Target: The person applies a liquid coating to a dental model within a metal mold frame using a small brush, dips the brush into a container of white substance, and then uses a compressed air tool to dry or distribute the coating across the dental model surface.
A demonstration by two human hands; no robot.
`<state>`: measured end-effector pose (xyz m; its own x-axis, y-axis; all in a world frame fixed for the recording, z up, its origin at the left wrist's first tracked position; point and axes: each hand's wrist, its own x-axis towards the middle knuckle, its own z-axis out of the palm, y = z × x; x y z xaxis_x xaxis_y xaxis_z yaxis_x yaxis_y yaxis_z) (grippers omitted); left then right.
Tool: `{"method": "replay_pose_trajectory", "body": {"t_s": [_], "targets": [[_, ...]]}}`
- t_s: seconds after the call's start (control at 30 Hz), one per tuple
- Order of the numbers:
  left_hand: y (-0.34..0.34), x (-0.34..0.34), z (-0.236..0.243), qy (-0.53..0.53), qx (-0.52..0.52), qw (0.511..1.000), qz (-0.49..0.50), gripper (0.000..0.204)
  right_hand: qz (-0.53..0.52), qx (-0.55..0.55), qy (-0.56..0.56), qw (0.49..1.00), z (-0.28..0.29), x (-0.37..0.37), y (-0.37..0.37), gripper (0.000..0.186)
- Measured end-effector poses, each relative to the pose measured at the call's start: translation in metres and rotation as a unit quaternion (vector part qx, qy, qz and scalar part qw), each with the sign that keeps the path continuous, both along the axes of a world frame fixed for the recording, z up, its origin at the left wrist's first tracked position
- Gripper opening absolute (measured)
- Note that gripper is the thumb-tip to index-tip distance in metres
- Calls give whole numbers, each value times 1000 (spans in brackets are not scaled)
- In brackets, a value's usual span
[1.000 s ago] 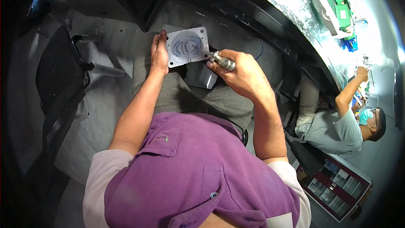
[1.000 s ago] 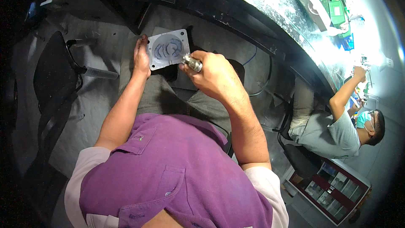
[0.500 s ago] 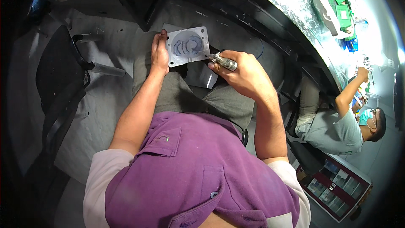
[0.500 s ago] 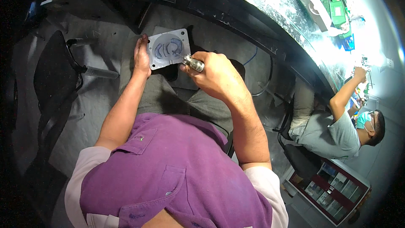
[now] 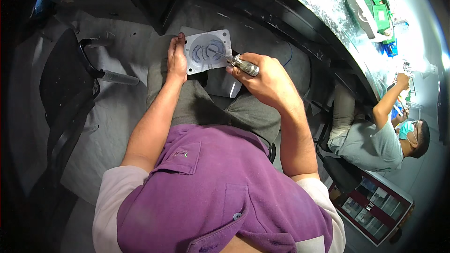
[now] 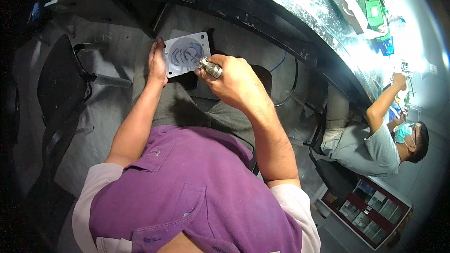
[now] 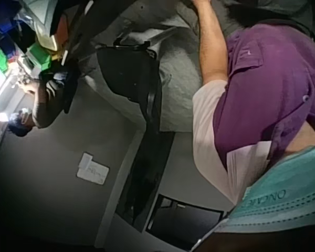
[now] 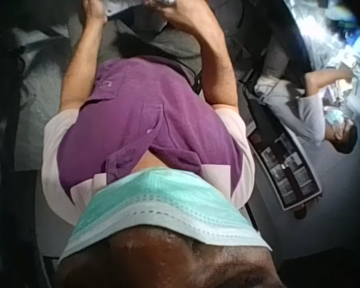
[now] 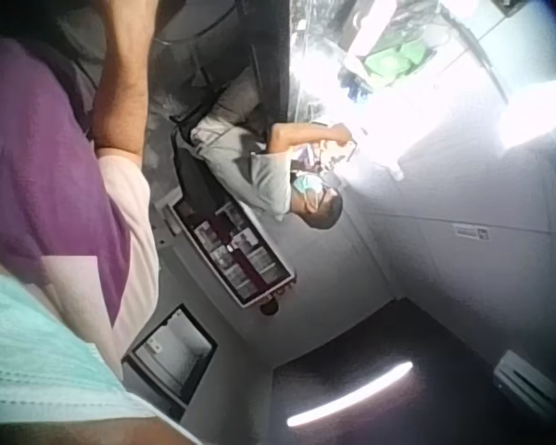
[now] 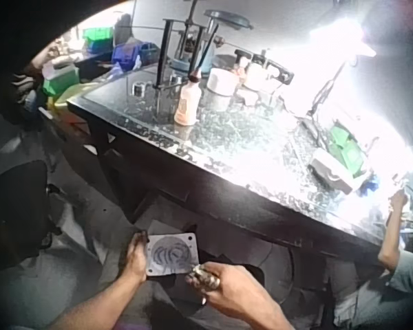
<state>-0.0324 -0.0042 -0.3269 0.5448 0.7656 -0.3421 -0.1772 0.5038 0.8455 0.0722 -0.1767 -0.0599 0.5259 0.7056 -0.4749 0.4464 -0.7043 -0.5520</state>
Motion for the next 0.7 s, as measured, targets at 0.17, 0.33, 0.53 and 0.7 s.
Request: {"method": "replay_pose_trajectory", "body": {"t_s": [0.17,0.33,0.53,0.7], "targets": [[-5,3,14,-9,-17,1000,-2,45,-1,2,-6,1000,-1,0,2,32],[-4,1,14,-4,-26,1000,-5,48,6,-10,-4,1000,-1,0,2,32],[-1,0,3,3,-3,1000,-6,46,10,-15,-4,1000,-1,0,1,34],[-3,2,10,-2,-8,1000,2,42,16,-4,-6,1000,-5,-1,-1,35]]}}
